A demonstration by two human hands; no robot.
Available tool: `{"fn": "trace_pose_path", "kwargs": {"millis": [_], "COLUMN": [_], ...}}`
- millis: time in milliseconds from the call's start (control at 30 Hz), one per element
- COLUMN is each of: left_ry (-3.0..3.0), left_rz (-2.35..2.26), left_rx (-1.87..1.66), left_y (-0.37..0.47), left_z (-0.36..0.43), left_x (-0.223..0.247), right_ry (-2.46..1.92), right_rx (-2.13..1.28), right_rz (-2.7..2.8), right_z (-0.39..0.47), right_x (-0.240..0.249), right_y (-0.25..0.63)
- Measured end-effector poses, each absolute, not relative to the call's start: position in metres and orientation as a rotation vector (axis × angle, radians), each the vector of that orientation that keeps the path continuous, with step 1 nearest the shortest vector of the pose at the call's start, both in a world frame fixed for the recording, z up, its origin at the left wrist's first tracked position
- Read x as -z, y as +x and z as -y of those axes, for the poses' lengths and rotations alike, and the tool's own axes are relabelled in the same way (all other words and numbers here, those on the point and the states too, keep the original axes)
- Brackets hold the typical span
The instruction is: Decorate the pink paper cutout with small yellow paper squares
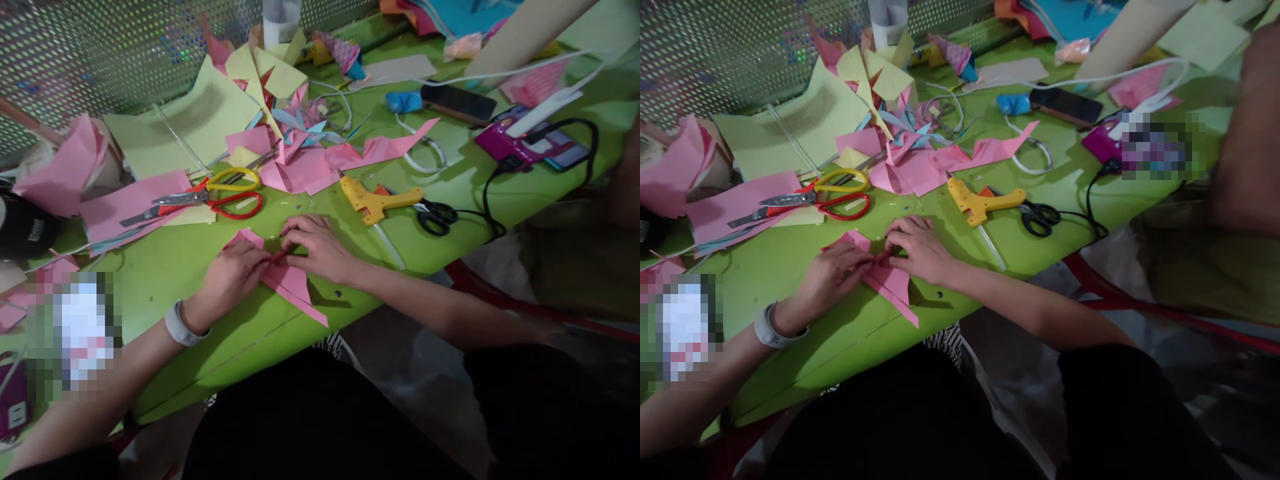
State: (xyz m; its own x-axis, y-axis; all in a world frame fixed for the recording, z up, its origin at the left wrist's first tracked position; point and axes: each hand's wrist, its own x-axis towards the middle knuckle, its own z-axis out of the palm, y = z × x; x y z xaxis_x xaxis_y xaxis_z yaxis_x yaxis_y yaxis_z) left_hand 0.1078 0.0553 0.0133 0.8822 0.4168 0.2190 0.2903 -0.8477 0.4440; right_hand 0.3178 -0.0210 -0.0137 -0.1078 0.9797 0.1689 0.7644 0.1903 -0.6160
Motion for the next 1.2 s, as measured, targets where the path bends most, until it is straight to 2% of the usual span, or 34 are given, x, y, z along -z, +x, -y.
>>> {"fn": "trace_pose_path", "kwargs": {"millis": [433, 633, 833, 1000, 1200], "left_ry": [2.998, 3.099, 3.080, 3.040, 3.099], "left_rz": [-0.523, -0.476, -0.639, -0.652, -0.575], "left_rx": [-0.400, -0.497, -0.597, -0.488, -0.544], "left_y": [0.107, 0.103, 0.091, 0.077, 0.076], "left_z": [-0.038, -0.035, -0.024, -0.011, -0.012], "left_x": [-0.005, -0.008, -0.011, -0.006, -0.004], "right_ry": [-1.470, -1.354, -1.221, -1.181, -1.065], "right_rx": [-0.690, -0.396, -0.105, -0.024, 0.036], "right_rz": [1.951, 2.084, 2.247, 2.326, 2.430], "right_z": [0.020, 0.023, 0.026, 0.028, 0.027], "right_x": [0.009, 0.015, 0.016, 0.011, 0.008], "right_y": [0.331, 0.330, 0.334, 0.336, 0.337]}}
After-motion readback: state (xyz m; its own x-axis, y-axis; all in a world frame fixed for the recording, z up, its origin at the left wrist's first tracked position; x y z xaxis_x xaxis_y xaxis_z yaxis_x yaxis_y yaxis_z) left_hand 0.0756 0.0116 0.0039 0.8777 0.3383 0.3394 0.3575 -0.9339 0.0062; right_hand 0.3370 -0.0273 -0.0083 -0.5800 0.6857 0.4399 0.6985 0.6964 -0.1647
